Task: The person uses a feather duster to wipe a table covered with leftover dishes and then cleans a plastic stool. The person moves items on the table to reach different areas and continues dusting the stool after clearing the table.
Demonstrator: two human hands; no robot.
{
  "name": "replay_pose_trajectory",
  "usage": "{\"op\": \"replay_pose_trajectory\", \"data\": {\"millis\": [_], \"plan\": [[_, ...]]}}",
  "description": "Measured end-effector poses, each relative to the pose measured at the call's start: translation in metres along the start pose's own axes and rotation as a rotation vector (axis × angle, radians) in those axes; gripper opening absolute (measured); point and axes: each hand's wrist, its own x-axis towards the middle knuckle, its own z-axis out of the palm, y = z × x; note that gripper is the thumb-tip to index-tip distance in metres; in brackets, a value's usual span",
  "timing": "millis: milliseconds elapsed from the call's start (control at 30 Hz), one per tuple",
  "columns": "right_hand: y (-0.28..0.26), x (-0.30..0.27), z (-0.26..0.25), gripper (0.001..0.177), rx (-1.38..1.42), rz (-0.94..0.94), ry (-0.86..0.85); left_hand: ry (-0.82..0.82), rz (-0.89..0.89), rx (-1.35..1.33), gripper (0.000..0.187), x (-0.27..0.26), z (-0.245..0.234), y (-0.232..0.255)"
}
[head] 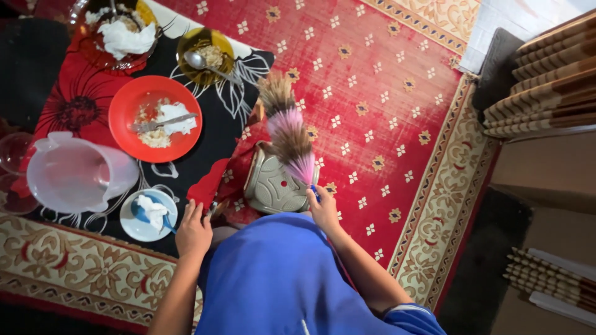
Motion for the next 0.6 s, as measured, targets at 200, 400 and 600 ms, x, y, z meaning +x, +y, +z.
{"op": "replay_pose_trajectory", "data": {"millis": [200, 400, 600], "plan": [[-0.010, -0.006, -0.003, 0.023, 0.077, -0.051, 0.042, 0.017, 0.009, 0.015, 0.051, 0.002, 0.005, -0.003], [-0.037, -0.013, -0.014, 0.025, 0.058, -0.117, -0.068, 0.057, 0.041, -0.085, 0.049, 0.004, 0.007, -0.004], [-0.047, -0.017, -0.018, 0.030, 0.039, -0.095, -0.091, 0.053, 0.029, -0.082, 0.050, 0.005, 0.004, -0.003]]}}
